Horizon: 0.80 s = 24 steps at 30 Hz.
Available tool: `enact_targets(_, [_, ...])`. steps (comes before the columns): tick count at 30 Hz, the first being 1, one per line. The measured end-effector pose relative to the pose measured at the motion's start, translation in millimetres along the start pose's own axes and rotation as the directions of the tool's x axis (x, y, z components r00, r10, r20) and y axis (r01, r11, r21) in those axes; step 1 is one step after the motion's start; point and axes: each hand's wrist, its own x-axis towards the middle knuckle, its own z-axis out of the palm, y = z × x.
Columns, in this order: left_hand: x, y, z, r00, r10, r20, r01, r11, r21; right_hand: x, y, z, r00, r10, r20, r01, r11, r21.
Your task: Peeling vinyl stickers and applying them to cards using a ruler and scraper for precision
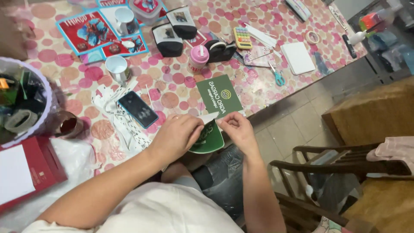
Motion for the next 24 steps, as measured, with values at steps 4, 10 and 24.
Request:
enact_targets(4, [14, -11, 14, 0.998, -0.009, -0.069, 0.016, 0.995, 0.102, 41, 28, -11, 0.995, 0.003, 0.102, -0.005, 1.0, 0.022])
enact_targets(10, [39, -31, 47, 0.995, -0.043, -0.095, 0.058, 0.986, 0.159, 96, 52, -19, 0.97, 0.065, 0.233, -0.071, 0.997, 0.016])
enact_targets(24, [109, -66, 116, 0.967, -0.09, -0.238, 0.179, 0.903, 0.389, 210, -20, -77, 0.498, -0.586, 0.639, 0.857, 0.448, -0.257])
